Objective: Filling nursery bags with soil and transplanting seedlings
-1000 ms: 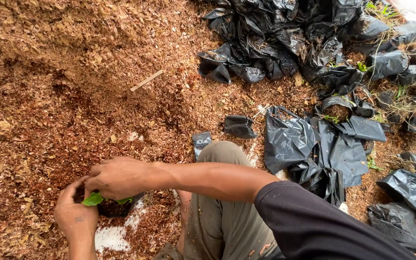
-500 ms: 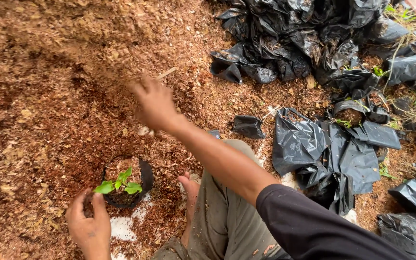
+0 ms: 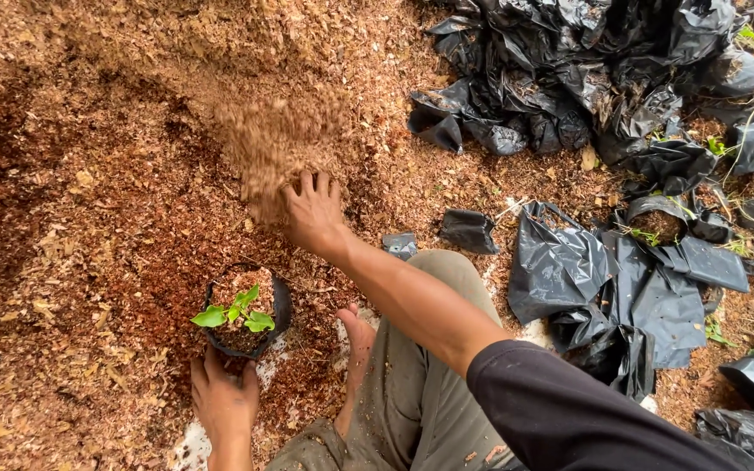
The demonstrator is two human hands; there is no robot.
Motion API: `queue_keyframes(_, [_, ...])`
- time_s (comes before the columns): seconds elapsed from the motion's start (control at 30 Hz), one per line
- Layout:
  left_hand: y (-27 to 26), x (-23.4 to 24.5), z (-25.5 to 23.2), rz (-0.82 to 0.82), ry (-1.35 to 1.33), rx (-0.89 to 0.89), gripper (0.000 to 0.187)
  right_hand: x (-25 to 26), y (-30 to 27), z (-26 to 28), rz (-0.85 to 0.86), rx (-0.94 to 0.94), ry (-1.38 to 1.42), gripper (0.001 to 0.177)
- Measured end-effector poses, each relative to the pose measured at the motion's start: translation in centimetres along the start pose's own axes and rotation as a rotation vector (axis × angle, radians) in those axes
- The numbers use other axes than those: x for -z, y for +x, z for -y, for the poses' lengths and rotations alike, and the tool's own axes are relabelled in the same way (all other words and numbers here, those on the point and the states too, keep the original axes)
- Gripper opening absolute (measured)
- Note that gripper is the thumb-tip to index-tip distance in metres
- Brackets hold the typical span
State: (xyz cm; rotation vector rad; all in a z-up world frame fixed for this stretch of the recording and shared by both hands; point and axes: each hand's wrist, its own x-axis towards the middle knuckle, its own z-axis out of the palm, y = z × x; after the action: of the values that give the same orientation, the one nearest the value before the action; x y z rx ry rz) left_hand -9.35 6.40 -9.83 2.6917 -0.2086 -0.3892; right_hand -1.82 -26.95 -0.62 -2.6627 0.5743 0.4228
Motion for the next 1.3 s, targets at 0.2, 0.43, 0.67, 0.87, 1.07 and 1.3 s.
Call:
queue_keyframes(0.2, [-0.6,1.1,-1.2,-0.028,0.0,-0.014,0.087,-1.1,1.7,0.0,-0.156,0.062,-0.156,0.087])
queue_keyframes(0.43, [-0.2,0.9,-1.1,-0.008,0.032,0.011,0.088,-2.7,0.8,1.1,0.075,0.186,-0.101,0.069])
queue_keyframes(0.67, [0.1,0.0,0.2,-0.009,0.056,-0.023,0.088,-1.9,-1.6,1.9,0.277,0.155,-0.112,0.086])
queue_keyframes(0.87, [-3.2,9.0,-9.2,-0.018,-0.207,0.112,0.079,-9.5,2.4,-1.4,0.144,0.331,-0.191,0.036])
queue_keyframes(1.07, [-6.6,11.3,-11.0,-0.124,-0.398,-0.057,0.075,0.8,-4.0,1.3,0.095,0.305,0.926,0.088])
queue_keyframes(1.3, [-6.6,5.7,-8.7,-0.317,-0.03,-0.253,0.041,4.4,-8.8,6.4,0.388,0.109,1.253,0.091])
